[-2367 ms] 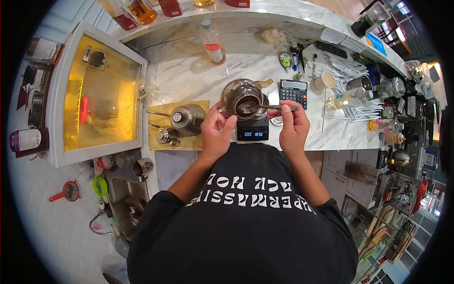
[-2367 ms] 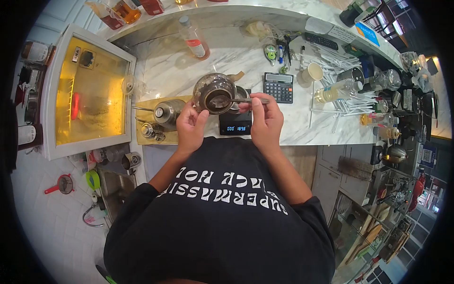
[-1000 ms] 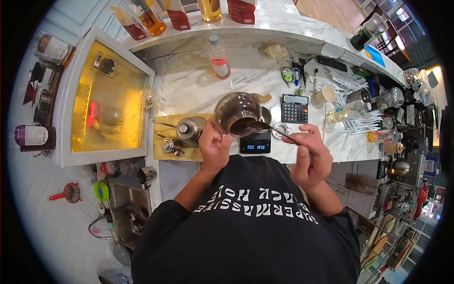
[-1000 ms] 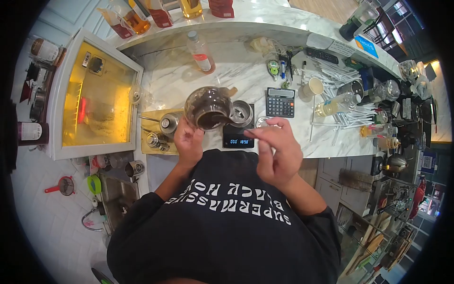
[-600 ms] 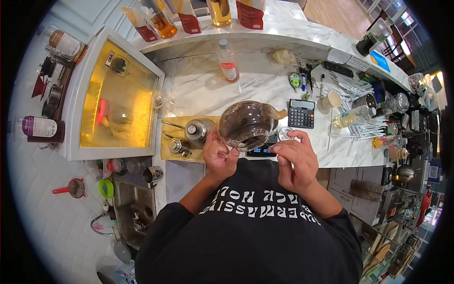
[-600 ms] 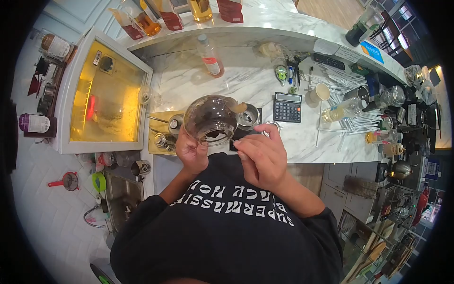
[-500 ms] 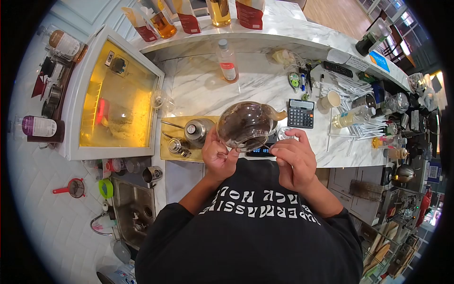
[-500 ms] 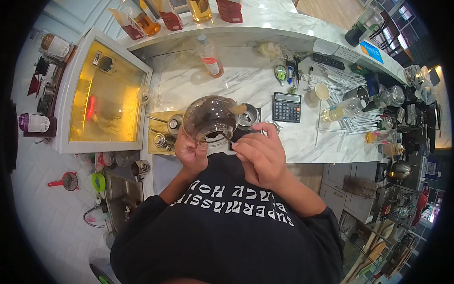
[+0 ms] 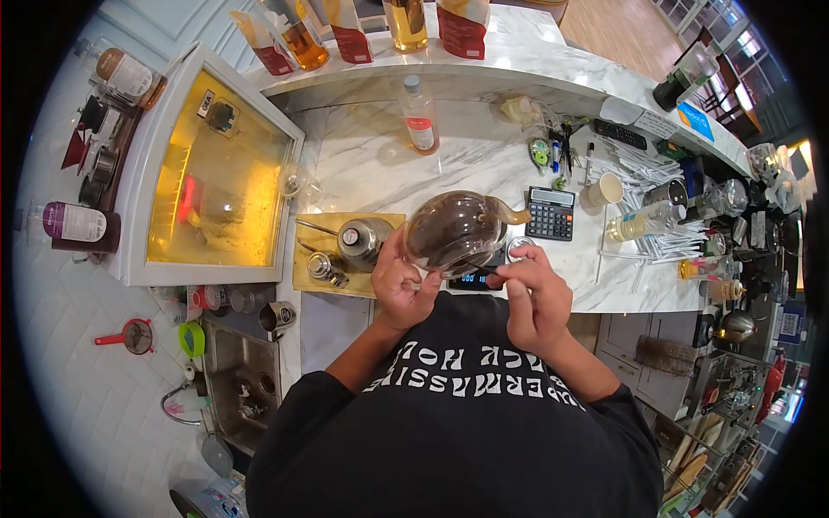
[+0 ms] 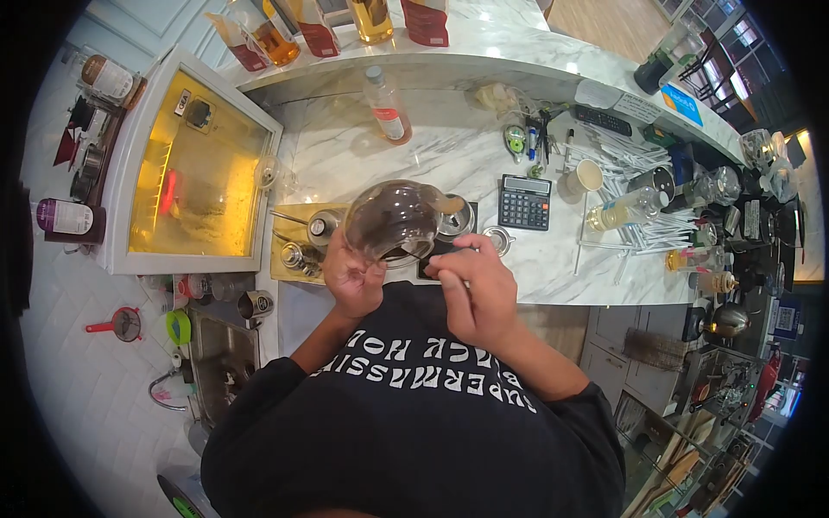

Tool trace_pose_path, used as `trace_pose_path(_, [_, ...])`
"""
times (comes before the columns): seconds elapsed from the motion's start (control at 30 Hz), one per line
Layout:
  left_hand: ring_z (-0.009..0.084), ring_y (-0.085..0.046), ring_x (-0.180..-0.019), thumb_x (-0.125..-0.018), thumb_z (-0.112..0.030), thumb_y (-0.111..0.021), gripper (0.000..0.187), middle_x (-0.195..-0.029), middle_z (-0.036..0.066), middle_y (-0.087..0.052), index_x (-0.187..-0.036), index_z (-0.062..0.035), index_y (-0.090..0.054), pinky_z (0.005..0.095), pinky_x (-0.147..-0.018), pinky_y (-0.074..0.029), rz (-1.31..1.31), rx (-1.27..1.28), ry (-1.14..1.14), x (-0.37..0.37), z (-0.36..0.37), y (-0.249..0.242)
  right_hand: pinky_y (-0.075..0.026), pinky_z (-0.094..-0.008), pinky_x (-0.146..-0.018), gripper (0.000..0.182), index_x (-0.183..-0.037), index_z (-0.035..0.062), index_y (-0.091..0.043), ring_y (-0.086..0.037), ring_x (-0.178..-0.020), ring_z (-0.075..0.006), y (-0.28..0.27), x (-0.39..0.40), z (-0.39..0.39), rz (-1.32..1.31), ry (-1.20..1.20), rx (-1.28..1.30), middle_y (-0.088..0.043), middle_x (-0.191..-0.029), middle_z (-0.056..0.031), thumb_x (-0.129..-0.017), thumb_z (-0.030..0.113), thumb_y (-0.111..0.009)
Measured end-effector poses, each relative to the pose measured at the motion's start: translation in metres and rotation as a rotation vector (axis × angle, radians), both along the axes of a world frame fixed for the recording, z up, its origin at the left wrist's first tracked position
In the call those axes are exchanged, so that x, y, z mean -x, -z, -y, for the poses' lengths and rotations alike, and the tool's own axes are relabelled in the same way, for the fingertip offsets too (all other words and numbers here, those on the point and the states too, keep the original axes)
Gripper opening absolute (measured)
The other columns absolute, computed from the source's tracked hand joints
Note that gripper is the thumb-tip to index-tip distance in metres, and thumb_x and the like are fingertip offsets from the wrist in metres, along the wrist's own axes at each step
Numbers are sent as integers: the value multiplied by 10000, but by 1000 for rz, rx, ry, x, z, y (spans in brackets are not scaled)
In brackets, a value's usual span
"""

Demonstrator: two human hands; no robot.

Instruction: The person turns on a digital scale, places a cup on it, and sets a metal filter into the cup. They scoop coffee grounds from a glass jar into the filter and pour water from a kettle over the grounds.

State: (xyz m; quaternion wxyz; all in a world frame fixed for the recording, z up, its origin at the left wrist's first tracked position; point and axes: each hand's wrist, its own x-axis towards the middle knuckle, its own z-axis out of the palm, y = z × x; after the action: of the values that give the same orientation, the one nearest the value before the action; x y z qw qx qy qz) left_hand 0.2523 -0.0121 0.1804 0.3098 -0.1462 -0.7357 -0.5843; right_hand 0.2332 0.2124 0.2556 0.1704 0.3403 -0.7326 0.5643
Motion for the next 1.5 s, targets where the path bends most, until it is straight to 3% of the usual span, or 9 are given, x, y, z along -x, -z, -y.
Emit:
trace_pose_path(0.07, [433, -643, -1219, -875, -88, -792, 347, -1413, 403, -495, -740, -36, -476, 431, -969, -522, 9, -5, 2, 3, -3, 8, -528, -432, -877, 119, -1105, -14, -620, -714, -773, -206, 6, -4, 3, 152, -8, 62, -747, -930, -144, -1002, 1, -562])
trace_pose_path(0.13, [437, -648, -1217, -874, -90, -794, 350, -1416, 397, -500, -735, -34, -477, 435, -969, -526, 16, -13, 6, 6, -6, 13, -553, -342, -815, 165, -1139, -27, -605, -715, -778, -188, 8, -8, 10, 732, 6, 441, -743, -924, -157, -1068, 70, -492])
trace_pose_path(0.43, [352, -693, -1118, -850, -99, -813, 366, -1363, 381, -570, -727, -20, -478, 388, -909, -536, 161, 49, -80, 15, -12, 27, -556, -315, -757, 256, -1200, -41, -595, -727, -789, -218, 33, 13, 14, 957, 129, 595, -732, -947, -200, -1096, 161, -476])
trace_pose_path(0.7, [198, -639, -1102, -922, -27, -728, 314, -1375, 284, -565, -764, -17, -457, 282, -883, -519, 310, -198, -65, 20, -12, 31, -548, -306, -765, 259, -1182, -47, -601, -728, -788, -215, 38, 20, 8, 886, 180, 581, -739, -936, -198, -1098, 161, -472])
trace_pose_path(1.1, [194, -604, -1052, -947, -71, -729, 340, -1188, 235, -626, -758, -23, -451, 285, -844, -471, 359, -264, -151, 23, 3, 55, -548, -313, -747, 236, -1175, -40, -627, -726, -787, -204, 81, 27, -21, 680, 385, 522, -736, -925, -165, -1088, 127, -486])
trace_pose_path(1.2, [109, -498, -880, -995, -57, -668, 337, -989, 59, -533, -773, -72, -415, 260, -839, -425, 332, -257, -107, 23, -2, 51, -538, -338, -724, 186, -1155, -10, -698, -716, -802, -272, 98, 29, -20, 343, 392, -100, -721, -932, -166, -996, 18, -606])
trace_pose_path(1.3, [104, -480, -852, -995, -53, -664, 333, -969, 44, -519, -773, -68, -415, 249, -791, -413, 346, -202, -113, 20, -2, 45, -537, -364, -741, 236, -1168, -1, -694, -695, -872, -330, 95, 27, -17, 129, 378, -229, -710, -959, -170, -938, -29, -650])
trace_pose_path(1.4, [208, -599, -1085, -943, -72, -731, 333, -1233, 251, -615, -759, -24, -458, 296, -882, -463, 391, -274, -123, 18, 1, 52, -540, -378, -763, 259, -1151, -5, -693, -677, -896, -331, 73, 25, -16, 0, 390, -265, -709, -976, -160, -900, -63, -671])
trace_pose_path(1.5, [218, -603, -1087, -943, -78, -733, 335, -1252, 259, -611, -759, -25, -459, 310, -901, -463, 309, -262, -126, 23, 2, 55, -541, -389, -780, 230, -1117, -30, -680, -669, -851, -329, 51, 22, -17, -43, 406, -147, -695, -904, -161, -894, -87, -664])
